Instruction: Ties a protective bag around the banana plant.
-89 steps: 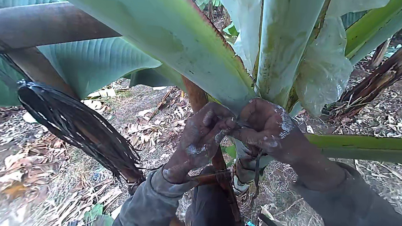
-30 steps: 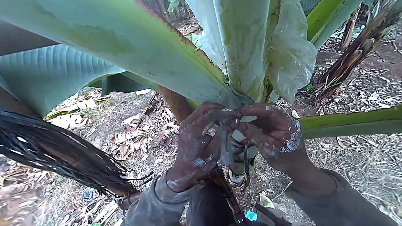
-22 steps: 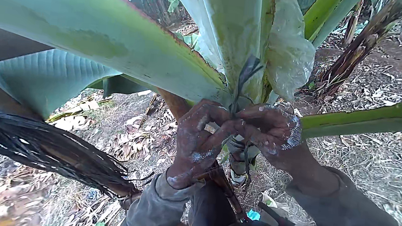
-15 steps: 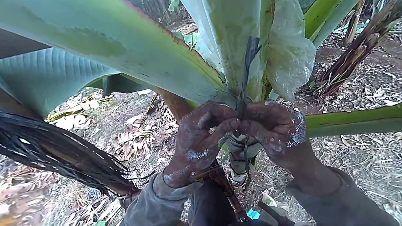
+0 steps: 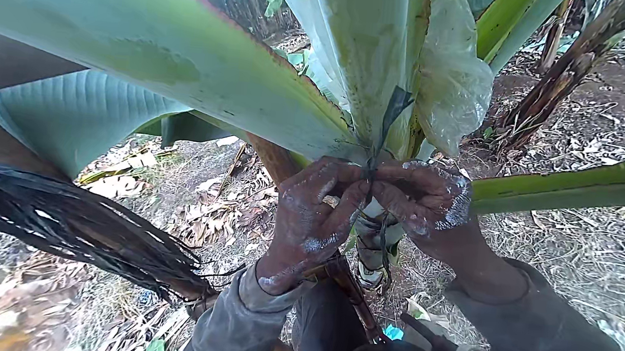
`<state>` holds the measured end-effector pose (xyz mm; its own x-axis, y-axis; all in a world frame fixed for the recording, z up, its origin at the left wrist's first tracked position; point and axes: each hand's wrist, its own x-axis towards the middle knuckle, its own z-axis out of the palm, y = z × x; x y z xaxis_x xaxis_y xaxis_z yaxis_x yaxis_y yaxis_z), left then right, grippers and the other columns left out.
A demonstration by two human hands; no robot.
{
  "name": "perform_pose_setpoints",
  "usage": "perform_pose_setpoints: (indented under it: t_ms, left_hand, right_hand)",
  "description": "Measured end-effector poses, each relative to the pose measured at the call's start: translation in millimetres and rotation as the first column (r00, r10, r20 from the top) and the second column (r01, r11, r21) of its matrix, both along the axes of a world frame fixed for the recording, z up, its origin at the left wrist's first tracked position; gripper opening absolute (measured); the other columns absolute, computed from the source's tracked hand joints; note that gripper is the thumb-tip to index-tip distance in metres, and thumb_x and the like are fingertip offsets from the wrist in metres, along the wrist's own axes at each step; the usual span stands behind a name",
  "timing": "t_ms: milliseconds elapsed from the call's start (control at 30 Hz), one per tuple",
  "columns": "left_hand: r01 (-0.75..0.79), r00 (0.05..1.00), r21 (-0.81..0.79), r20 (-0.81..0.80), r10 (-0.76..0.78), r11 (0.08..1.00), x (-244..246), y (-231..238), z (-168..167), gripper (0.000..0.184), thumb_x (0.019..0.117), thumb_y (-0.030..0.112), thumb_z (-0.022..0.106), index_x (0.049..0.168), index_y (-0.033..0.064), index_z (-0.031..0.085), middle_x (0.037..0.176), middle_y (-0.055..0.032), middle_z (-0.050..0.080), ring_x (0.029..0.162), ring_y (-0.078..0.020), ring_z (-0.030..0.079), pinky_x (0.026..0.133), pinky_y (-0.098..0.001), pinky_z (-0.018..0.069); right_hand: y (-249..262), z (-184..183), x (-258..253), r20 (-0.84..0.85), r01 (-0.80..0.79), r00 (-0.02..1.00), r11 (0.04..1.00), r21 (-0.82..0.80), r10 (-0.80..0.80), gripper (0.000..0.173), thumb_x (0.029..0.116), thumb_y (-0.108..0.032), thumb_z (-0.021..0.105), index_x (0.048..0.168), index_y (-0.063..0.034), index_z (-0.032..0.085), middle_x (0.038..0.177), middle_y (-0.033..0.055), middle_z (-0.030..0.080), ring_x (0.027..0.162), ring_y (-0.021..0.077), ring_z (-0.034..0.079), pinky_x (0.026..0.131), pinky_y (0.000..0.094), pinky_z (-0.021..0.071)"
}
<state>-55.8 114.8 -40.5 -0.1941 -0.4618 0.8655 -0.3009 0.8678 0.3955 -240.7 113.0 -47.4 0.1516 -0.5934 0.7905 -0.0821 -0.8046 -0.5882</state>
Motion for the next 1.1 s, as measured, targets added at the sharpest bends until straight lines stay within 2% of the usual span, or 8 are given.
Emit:
perform_pose_setpoints:
  t_ms: [200,400,467,600,767,900,1000,1100]
  left_hand:
    - [-0.154,0.987,-0.122,0.033,0.159,0.981,-8.0,1.3,-2.6,0.013,0.0903,0.005,0.065,0.096,-0.0035,0.072,0.091,-0.0082,0.070,0.076,-0.0053,0.066,0.069,-0.0198,0.0571]
    - [-0.354,0.935,-0.242,-0.057,0.351,0.903,1.2,-9.8,-1.4,0.014,0.0968,0.010,0.058,0.095,-0.0007,0.067,0.087,-0.0055,0.064,0.073,-0.0062,0.061,0.065,-0.0200,0.0535]
    - [-0.297,0.954,-0.305,-0.045,0.297,0.905,-1.2,-9.3,1.6,0.015,0.0977,0.009,0.057,0.096,-0.0018,0.067,0.094,-0.0091,0.065,0.085,-0.0096,0.064,0.075,-0.0221,0.0550]
    - [0.023,1.000,-0.245,0.005,-0.022,0.969,-9.7,-8.2,13.6,0.016,0.1016,0.010,0.052,0.104,-0.0023,0.062,0.110,-0.0142,0.067,0.107,-0.0176,0.067,0.091,-0.0313,0.0575]
    - [0.163,0.970,-0.135,0.204,-0.133,0.977,-18.2,-20.0,7.4,0.034,0.1076,0.032,0.050,0.106,0.0009,0.064,0.097,-0.0076,0.069,0.091,-0.0116,0.066,0.087,-0.0289,0.0559]
    - [0.026,0.930,-0.355,0.353,0.108,0.934,-23.1,-24.4,-3.0,0.029,0.1048,0.026,0.053,0.102,0.0026,0.070,0.092,-0.0088,0.070,0.091,-0.0171,0.065,0.094,-0.0346,0.0498]
    - [0.010,0.884,-0.415,0.428,0.186,0.910,-39.8,-16.7,-3.0,0.016,0.0958,0.014,0.063,0.100,0.0039,0.074,0.083,-0.0087,0.069,0.081,-0.0219,0.065,0.089,-0.0405,0.0490]
    - [0.098,0.850,-0.385,0.512,0.125,0.918,-51.9,-13.1,4.0,0.011,0.0951,0.012,0.064,0.099,0.0068,0.073,0.081,-0.0067,0.068,0.080,-0.0215,0.064,0.089,-0.0425,0.0475]
  right_hand:
    - [-0.7,-3.7,5.6,-0.080,0.166,0.981,0.978,-0.128,-0.177,0.010,0.0892,-0.009,0.067,0.097,-0.0022,0.070,0.086,-0.0006,0.067,0.075,-0.0032,0.062,0.069,0.0113,0.0538]
    - [-5.1,-17.6,-7.0,-0.131,-0.194,0.978,0.931,-0.309,0.161,0.009,0.0921,-0.016,0.065,0.095,-0.0077,0.063,0.105,0.0030,0.061,0.103,0.0084,0.060,0.087,0.0210,0.0541]
    - [-5.6,-18.3,-11.0,-0.087,-0.363,0.932,0.904,-0.228,0.352,0.008,0.0917,-0.016,0.065,0.096,-0.0107,0.062,0.116,0.0024,0.062,0.111,0.0102,0.060,0.091,0.0248,0.0551]
    - [-10.3,-25.9,-11.8,0.006,-0.543,0.839,0.839,-0.040,0.544,0.024,0.0915,-0.018,0.074,0.113,-0.0133,0.064,0.098,-0.0037,0.066,0.091,0.0036,0.064,0.081,0.0224,0.0576]
    - [-4.4,-27.4,-31.1,0.187,-0.667,0.733,0.745,0.004,0.654,0.016,0.1014,-0.025,0.064,0.110,-0.0151,0.073,0.100,-0.0040,0.074,0.089,0.0040,0.069,0.079,0.0214,0.0591]
    - [-3.3,-6.4,-53.5,0.441,-0.522,0.752,0.851,-0.053,0.489,0.025,0.1026,-0.022,0.055,0.120,-0.0173,0.073,0.119,0.0027,0.073,0.098,0.0134,0.072,0.078,0.0273,0.0618]
    - [-6.5,-5.7,-56.8,0.434,-0.167,0.887,0.986,-0.008,0.154,0.031,0.0996,-0.006,0.048,0.120,-0.0102,0.072,0.116,0.0027,0.074,0.087,0.0100,0.072,0.072,0.0246,0.0612]
    - [-6.3,0.3,-63.1,0.241,0.106,0.968,0.980,-0.171,-0.063,0.019,0.0958,-0.009,0.070,0.114,-0.0075,0.073,0.113,-0.0029,0.074,0.088,0.0031,0.070,0.073,0.0189,0.0597]
